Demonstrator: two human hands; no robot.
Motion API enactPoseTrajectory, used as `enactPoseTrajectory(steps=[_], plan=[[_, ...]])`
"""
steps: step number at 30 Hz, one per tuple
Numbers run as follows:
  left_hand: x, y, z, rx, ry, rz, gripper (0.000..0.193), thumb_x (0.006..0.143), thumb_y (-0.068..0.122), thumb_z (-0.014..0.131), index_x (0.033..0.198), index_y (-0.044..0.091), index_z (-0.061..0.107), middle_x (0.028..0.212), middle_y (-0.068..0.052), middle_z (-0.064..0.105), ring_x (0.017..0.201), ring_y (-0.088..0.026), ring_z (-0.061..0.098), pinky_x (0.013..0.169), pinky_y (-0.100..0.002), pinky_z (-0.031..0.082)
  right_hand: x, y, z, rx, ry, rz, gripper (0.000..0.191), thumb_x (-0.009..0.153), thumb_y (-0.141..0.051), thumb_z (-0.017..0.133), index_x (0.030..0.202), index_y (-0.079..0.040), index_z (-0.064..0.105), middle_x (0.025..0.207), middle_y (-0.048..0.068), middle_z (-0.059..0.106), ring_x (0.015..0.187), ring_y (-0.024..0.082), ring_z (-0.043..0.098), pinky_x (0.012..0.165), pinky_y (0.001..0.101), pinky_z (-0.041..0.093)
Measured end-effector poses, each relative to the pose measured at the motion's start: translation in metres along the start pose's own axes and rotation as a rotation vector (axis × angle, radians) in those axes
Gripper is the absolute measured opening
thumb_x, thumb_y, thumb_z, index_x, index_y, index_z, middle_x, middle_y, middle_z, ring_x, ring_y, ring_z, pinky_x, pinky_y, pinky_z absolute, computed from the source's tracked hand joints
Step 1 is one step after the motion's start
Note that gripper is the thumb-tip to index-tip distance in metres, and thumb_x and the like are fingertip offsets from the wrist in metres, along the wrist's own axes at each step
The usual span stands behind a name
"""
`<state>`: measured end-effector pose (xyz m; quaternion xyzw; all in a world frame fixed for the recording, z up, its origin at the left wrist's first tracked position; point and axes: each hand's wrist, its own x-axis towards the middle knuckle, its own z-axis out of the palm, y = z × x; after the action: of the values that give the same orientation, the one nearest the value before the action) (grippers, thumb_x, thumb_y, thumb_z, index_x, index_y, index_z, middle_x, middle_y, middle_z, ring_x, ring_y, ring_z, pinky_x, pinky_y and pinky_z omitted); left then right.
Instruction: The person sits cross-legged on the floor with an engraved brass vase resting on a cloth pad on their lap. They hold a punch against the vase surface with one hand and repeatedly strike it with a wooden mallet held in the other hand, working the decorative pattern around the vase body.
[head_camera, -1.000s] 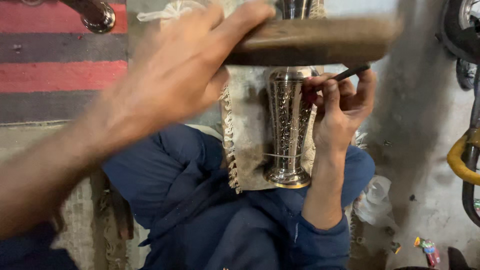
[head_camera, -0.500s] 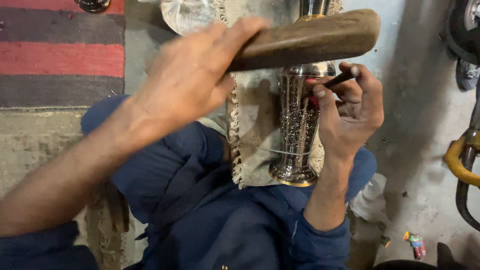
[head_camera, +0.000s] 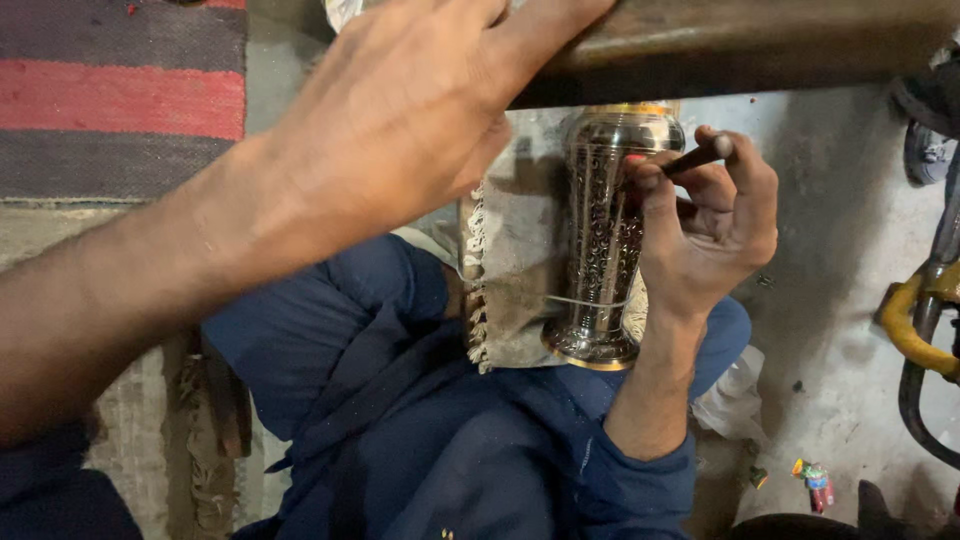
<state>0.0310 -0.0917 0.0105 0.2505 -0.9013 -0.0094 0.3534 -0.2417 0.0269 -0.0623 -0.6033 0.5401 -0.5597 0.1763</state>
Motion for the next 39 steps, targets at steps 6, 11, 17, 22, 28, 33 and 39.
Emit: enactPoseTrajectory(steps=[6,11,17,22,28,33,39], plan=[[-0.004,0.001,-0.003,0.016,0.011,-0.004,0.05,0.1,-0.001,0.061,0.146,0.018,0.053,0.11,-0.014,0.065,0.1,-0.033,0.068,0.08,-0.045,0.054,0.0,-0.003,0.001,-0.033,0.005,0.017,0.039,0.113,0.01,0.071,0.143,0.003,0.047,0.118,0.018,0.069,0.102,0.019,0.075,0.079,0.0258,0.065],[-0.007,-0.002,0.0,-0.015,0.009,-0.042,0.038,0.106,0.002,0.063,0.14,0.017,0.058,0.104,-0.012,0.066,0.095,-0.03,0.069,0.077,-0.045,0.054,0.0,-0.005,0.0,-0.027,-0.017,0.02,0.035,0.118,0.009,0.072,0.144,0.003,0.048,0.114,0.017,0.075,0.101,0.017,0.075,0.081,0.024,0.063],[-0.007,-0.005,0.007,-0.006,0.057,-0.018,0.038,0.104,0.002,0.059,0.139,0.016,0.058,0.105,-0.012,0.067,0.092,-0.029,0.07,0.078,-0.044,0.056,0.003,-0.006,0.001,-0.023,-0.005,0.029,0.037,0.114,0.008,0.073,0.141,0.004,0.048,0.115,0.018,0.073,0.102,0.02,0.076,0.081,0.0265,0.067],[-0.011,-0.009,0.011,-0.006,0.05,-0.035,0.037,0.105,0.002,0.059,0.139,0.019,0.057,0.106,-0.011,0.068,0.092,-0.03,0.071,0.077,-0.044,0.056,0.006,-0.009,0.002,-0.021,-0.005,0.019,0.041,0.112,0.006,0.075,0.143,0.004,0.049,0.121,0.016,0.069,0.103,0.019,0.076,0.083,0.027,0.068],[-0.011,-0.011,0.015,-0.047,0.042,-0.039,0.036,0.104,-0.002,0.061,0.135,0.017,0.059,0.103,-0.013,0.067,0.087,-0.033,0.07,0.067,-0.046,0.052,0.005,-0.01,0.0,-0.052,-0.018,0.029,0.037,0.111,0.007,0.076,0.138,0.005,0.051,0.114,0.016,0.072,0.101,0.017,0.076,0.08,0.0246,0.064],[-0.01,-0.012,0.018,0.001,0.076,-0.013,0.039,0.104,0.0,0.058,0.138,0.017,0.057,0.103,-0.01,0.066,0.091,-0.03,0.07,0.07,-0.044,0.054,0.004,-0.006,-0.003,-0.026,-0.035,0.035,0.035,0.115,0.009,0.074,0.14,0.004,0.05,0.112,0.018,0.075,0.1,0.018,0.076,0.082,0.0242,0.064],[-0.011,-0.012,0.022,-0.087,0.037,-0.035,0.035,0.104,0.002,0.064,0.137,0.012,0.057,0.1,-0.013,0.065,0.085,-0.032,0.068,0.07,-0.046,0.052,0.004,-0.002,-0.006,-0.003,-0.056,0.023,0.035,0.115,0.013,0.072,0.14,0.004,0.049,0.111,0.021,0.075,0.102,0.021,0.076,0.09,0.0281,0.064]])
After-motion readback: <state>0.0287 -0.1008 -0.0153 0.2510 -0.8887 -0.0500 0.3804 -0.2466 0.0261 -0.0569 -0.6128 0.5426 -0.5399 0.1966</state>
